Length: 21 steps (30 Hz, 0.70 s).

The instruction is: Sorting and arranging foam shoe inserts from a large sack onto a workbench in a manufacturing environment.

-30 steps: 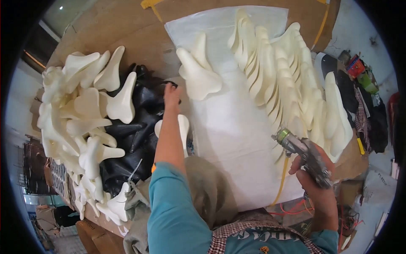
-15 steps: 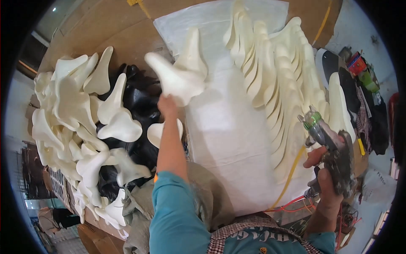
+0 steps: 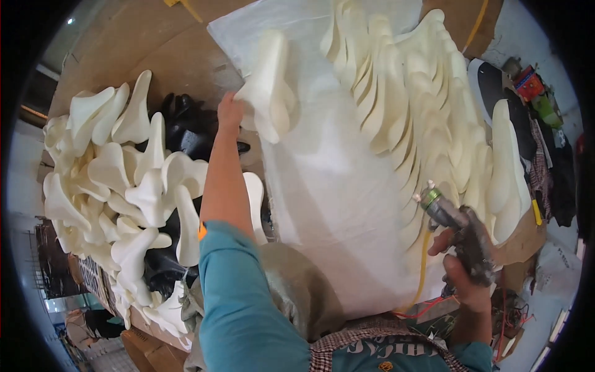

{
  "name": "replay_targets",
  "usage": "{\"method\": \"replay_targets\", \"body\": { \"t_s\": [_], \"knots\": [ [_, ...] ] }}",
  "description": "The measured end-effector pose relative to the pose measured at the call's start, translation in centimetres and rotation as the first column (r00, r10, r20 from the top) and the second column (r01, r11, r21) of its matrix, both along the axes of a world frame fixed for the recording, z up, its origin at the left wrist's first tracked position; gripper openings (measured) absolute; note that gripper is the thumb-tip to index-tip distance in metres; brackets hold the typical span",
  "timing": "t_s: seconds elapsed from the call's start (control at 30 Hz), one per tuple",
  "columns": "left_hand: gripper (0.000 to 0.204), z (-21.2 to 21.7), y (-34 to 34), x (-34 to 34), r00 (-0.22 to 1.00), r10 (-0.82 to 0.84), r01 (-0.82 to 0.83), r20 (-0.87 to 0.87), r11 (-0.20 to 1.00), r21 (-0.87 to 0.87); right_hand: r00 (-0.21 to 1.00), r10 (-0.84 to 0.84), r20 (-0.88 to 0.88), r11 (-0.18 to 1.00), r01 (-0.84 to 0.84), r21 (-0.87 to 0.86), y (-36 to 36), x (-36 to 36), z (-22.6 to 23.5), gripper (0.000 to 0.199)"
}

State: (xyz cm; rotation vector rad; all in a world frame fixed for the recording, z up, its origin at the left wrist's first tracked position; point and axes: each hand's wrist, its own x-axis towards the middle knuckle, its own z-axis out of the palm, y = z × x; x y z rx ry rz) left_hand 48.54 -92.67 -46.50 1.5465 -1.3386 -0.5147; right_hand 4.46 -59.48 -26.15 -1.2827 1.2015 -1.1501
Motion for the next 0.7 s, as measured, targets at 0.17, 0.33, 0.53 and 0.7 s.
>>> {"method": "replay_targets", "body": {
  "t_s": [0.17,0.33,0.53,0.7],
  "knots": [
    [0.03,-0.9,-4.5,-1.5,0.842,-0.146,0.1,0.52,0.988,0.116,0.986,0.134,-0.101,0.989,-0.126,0.078,0.8,-1.5,-3.8,0.061],
    [0.022,1.2,-1.3,-5.0,0.837,0.062,0.067,0.543,0.974,-0.215,0.979,0.151,-0.138,0.974,-0.123,0.192,1.1,-1.8,-5.6,0.056],
    [0.025,9.9,5.7,9.8,0.933,-0.066,-0.063,-0.354,0.938,-0.341,0.954,0.268,-0.131,0.958,-0.249,0.145,0.8,-0.9,-5.7,0.056],
    [0.034,16.6,14.0,10.4,0.902,0.277,-0.399,-0.33,0.828,-0.394,0.961,0.256,-0.108,0.959,-0.238,0.153,1.9,-1.2,-5.7,0.055]
  ]
}}
